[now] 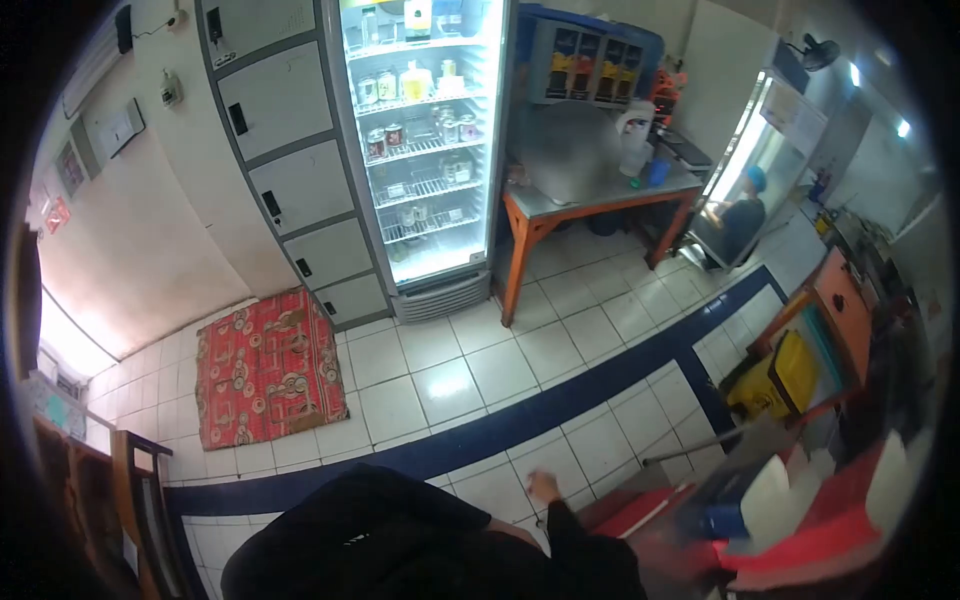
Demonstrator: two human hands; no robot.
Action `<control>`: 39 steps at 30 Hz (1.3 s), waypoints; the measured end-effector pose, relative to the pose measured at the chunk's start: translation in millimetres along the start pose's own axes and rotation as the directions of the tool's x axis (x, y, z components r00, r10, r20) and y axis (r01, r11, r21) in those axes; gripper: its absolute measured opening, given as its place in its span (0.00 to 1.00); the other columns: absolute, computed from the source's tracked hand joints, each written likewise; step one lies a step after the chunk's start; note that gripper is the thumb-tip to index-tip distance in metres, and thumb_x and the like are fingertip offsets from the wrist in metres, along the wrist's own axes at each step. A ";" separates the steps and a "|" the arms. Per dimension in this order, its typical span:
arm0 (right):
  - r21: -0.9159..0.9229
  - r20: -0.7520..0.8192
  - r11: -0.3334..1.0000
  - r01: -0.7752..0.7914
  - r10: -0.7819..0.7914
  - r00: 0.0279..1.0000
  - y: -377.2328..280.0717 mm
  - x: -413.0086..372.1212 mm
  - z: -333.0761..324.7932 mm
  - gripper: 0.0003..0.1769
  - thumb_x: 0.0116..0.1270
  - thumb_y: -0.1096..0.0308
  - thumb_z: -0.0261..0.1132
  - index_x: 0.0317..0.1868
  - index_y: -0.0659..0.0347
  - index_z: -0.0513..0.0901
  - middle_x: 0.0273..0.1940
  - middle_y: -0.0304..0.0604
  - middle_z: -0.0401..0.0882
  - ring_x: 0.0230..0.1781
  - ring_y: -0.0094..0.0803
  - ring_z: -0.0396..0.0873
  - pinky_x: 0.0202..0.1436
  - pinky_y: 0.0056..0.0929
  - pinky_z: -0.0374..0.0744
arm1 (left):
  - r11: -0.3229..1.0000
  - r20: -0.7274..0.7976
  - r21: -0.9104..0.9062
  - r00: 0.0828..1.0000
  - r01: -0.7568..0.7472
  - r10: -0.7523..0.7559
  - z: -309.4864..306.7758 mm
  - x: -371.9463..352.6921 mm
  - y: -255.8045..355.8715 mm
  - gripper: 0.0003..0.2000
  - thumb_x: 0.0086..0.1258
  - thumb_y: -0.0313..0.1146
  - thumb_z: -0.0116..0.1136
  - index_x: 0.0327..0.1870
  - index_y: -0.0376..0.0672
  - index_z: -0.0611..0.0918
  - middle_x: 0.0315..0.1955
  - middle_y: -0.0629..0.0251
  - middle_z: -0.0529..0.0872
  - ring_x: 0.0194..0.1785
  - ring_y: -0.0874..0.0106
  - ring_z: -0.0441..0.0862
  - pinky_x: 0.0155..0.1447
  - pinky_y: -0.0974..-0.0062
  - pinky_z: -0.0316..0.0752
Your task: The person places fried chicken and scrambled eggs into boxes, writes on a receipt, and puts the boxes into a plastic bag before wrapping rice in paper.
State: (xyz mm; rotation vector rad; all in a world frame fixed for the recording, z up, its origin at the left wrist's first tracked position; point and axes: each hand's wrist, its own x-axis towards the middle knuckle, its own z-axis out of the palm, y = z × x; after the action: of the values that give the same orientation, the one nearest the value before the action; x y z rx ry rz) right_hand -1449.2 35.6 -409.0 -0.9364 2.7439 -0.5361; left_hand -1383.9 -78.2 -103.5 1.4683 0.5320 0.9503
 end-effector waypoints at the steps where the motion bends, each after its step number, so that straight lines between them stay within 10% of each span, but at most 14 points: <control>1: 0.679 0.225 0.582 -0.448 0.417 0.881 -0.8 68.4 -50.4 0.09 0.70 0.67 0.54 0.37 0.60 0.80 0.24 0.42 0.80 0.22 0.29 0.81 0.25 0.28 0.77 | 1.000 -0.047 0.004 0.999 0.001 -0.001 -27.1 -34.0 13.7 0.20 0.74 0.40 0.51 0.58 0.31 0.75 0.54 0.56 0.80 0.56 0.67 0.76 0.60 0.68 0.70; 5: 0.302 -0.138 0.946 -0.119 0.167 0.976 33.8 300.0 -236.5 0.10 0.67 0.69 0.55 0.31 0.61 0.80 0.26 0.41 0.82 0.26 0.27 0.81 0.31 0.29 0.77 | 0.989 -0.465 0.039 0.878 0.144 -0.109 -120.1 -200.3 44.3 0.21 0.74 0.40 0.52 0.58 0.30 0.75 0.54 0.56 0.81 0.56 0.68 0.77 0.61 0.70 0.70; 8: 0.332 -0.387 0.941 0.072 0.066 0.920 94.5 443.5 -345.2 0.17 0.65 0.54 0.64 0.31 0.61 0.80 0.25 0.46 0.81 0.22 0.38 0.79 0.28 0.33 0.74 | 0.974 -0.671 -0.097 0.709 0.207 -0.217 -157.4 -349.3 72.3 0.22 0.76 0.44 0.49 0.64 0.41 0.72 0.61 0.60 0.75 0.66 0.68 0.69 0.68 0.68 0.64; 12: 0.264 -0.540 0.943 0.201 -0.028 0.841 117.8 565.5 -541.9 0.14 0.68 0.58 0.62 0.34 0.61 0.78 0.27 0.40 0.81 0.29 0.25 0.78 0.35 0.27 0.75 | 0.912 -0.757 -0.409 0.553 0.014 -0.349 -184.4 -481.2 55.8 0.26 0.77 0.48 0.44 0.69 0.41 0.67 0.66 0.59 0.70 0.71 0.65 0.62 0.73 0.67 0.55; 17: 0.223 -0.633 0.898 0.380 -0.163 0.757 154.2 675.2 -770.3 0.11 0.71 0.64 0.59 0.46 0.62 0.78 0.34 0.35 0.79 0.34 0.19 0.76 0.40 0.21 0.76 | 0.585 -0.666 -0.529 0.126 0.615 -0.735 -239.1 -556.8 37.0 0.26 0.73 0.49 0.47 0.65 0.42 0.72 0.62 0.54 0.74 0.67 0.59 0.68 0.70 0.64 0.61; 23: -0.234 -0.789 0.785 0.573 -0.498 0.360 142.0 819.6 -989.2 0.17 0.69 0.68 0.62 0.57 0.58 0.75 0.39 0.39 0.82 0.41 0.23 0.80 0.44 0.22 0.77 | 0.608 -0.857 -0.514 -0.332 0.606 -0.394 -372.4 -661.8 22.2 0.25 0.70 0.51 0.51 0.58 0.41 0.77 0.54 0.48 0.80 0.57 0.53 0.78 0.61 0.60 0.71; 26: -0.361 -0.752 0.765 0.533 -0.577 0.318 147.6 905.1 -1059.7 0.16 0.66 0.69 0.64 0.53 0.58 0.78 0.39 0.40 0.84 0.40 0.25 0.80 0.44 0.26 0.77 | 0.706 -0.760 -0.572 -0.592 0.418 -0.266 -435.3 -698.0 78.0 0.23 0.70 0.50 0.52 0.55 0.39 0.79 0.51 0.49 0.82 0.52 0.54 0.81 0.56 0.63 0.75; 30: -0.325 -0.395 0.746 0.581 -0.665 0.634 179.9 1013.8 -1118.6 0.17 0.59 0.70 0.67 0.50 0.59 0.82 0.42 0.42 0.85 0.45 0.31 0.82 0.47 0.31 0.79 | 0.790 -0.568 -0.538 -0.819 0.292 -0.084 -496.0 -717.7 154.5 0.23 0.70 0.49 0.53 0.55 0.37 0.79 0.48 0.51 0.84 0.50 0.58 0.84 0.54 0.67 0.76; 32: -0.232 -0.148 0.871 0.434 -0.473 0.869 190.7 1032.6 -1134.3 0.22 0.54 0.72 0.69 0.52 0.61 0.81 0.47 0.41 0.83 0.47 0.31 0.81 0.52 0.31 0.77 | 0.847 -0.530 -0.487 -0.843 0.214 -0.092 -519.3 -711.4 213.8 0.20 0.71 0.44 0.54 0.54 0.36 0.79 0.46 0.53 0.85 0.50 0.61 0.84 0.54 0.67 0.76; 39: -0.210 0.070 0.875 0.437 -0.432 0.899 230.3 1048.7 -1123.7 0.26 0.48 0.64 0.74 0.51 0.59 0.83 0.46 0.42 0.84 0.50 0.32 0.80 0.51 0.33 0.77 | 0.896 -0.612 -0.362 -0.790 0.255 -0.022 -540.3 -704.5 297.1 0.18 0.75 0.38 0.51 0.59 0.40 0.77 0.48 0.53 0.84 0.49 0.68 0.80 0.56 0.69 0.72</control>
State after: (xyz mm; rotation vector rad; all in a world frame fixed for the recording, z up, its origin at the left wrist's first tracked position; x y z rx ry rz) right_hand -2725.0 -137.8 461.6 -1.6256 2.6087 -0.2799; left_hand -2272.1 -365.8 -32.8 -0.5813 2.4653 1.7504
